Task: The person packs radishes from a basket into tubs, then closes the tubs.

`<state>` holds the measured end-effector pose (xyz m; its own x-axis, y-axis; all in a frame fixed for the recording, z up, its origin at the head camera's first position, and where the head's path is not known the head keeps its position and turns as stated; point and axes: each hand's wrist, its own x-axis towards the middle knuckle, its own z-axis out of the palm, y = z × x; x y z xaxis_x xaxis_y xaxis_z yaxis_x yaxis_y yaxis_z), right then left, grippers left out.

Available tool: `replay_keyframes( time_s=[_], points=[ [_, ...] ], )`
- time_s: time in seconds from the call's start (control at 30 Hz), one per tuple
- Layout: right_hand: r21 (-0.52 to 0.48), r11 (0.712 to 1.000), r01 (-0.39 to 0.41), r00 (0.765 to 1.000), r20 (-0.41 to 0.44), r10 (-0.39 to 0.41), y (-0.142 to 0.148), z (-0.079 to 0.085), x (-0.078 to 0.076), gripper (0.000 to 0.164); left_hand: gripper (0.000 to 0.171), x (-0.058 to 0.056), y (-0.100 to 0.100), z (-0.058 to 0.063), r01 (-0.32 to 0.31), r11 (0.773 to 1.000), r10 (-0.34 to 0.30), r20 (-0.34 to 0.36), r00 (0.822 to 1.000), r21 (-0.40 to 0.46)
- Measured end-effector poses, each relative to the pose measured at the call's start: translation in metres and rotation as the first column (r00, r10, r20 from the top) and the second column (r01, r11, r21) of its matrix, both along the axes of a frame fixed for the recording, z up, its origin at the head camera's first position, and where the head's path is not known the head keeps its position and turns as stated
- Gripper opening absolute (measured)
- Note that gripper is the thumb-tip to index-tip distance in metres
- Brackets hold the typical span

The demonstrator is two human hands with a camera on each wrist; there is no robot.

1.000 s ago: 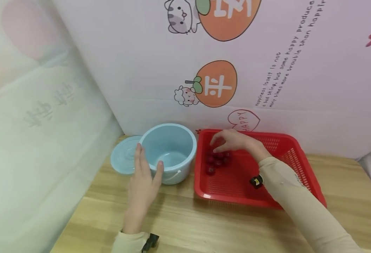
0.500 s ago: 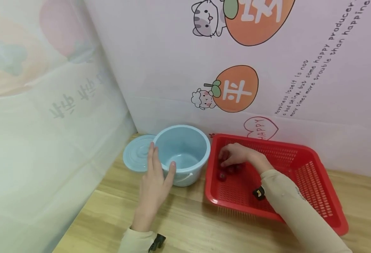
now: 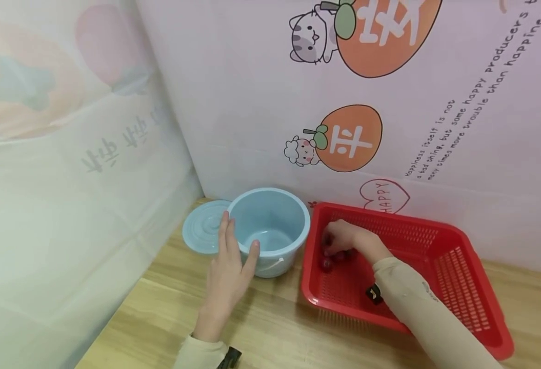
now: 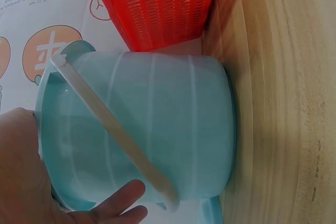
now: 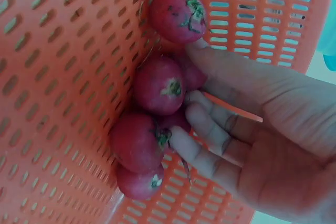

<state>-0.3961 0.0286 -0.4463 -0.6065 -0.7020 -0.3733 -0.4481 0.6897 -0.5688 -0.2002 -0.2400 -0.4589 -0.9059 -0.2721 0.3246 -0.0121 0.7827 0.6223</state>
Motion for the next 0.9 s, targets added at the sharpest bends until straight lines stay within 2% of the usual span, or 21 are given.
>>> replay_keyframes(
  time_s=[0.17,0.33,0.57,0.73,0.9],
  points=[
    [0.052,0.995,0.084,0.996,-0.031,-0.083,-0.002,0.0,0.012,0.018,0.082,0.001,0.003,-0.002,0.009,1.0,-0.009,-0.004,1.0,0.009],
    [0.051,0.99,0.128,0.991,-0.034,-0.127,-0.008,0.004,0.013,0.021,0.08,0.0,0.004,-0.003,0.014,1.0,-0.013,-0.049,0.999,0.021],
    [0.076,0.993,0.092,0.995,-0.037,-0.089,-0.007,0.005,0.007,0.018,0.081,0.001,0.004,-0.002,0.013,1.0,-0.012,-0.058,0.998,0.022],
    [0.087,0.994,0.072,0.997,0.016,-0.074,-0.005,0.008,0.005,0.02,0.081,0.003,0.005,-0.003,-0.002,0.999,0.005,-0.069,0.998,0.036],
    [0.034,0.999,0.034,0.999,0.032,-0.035,0.008,0.017,-0.002,0.029,0.082,0.002,0.007,-0.004,0.004,0.999,-0.002,-0.069,0.998,0.039]
  ],
)
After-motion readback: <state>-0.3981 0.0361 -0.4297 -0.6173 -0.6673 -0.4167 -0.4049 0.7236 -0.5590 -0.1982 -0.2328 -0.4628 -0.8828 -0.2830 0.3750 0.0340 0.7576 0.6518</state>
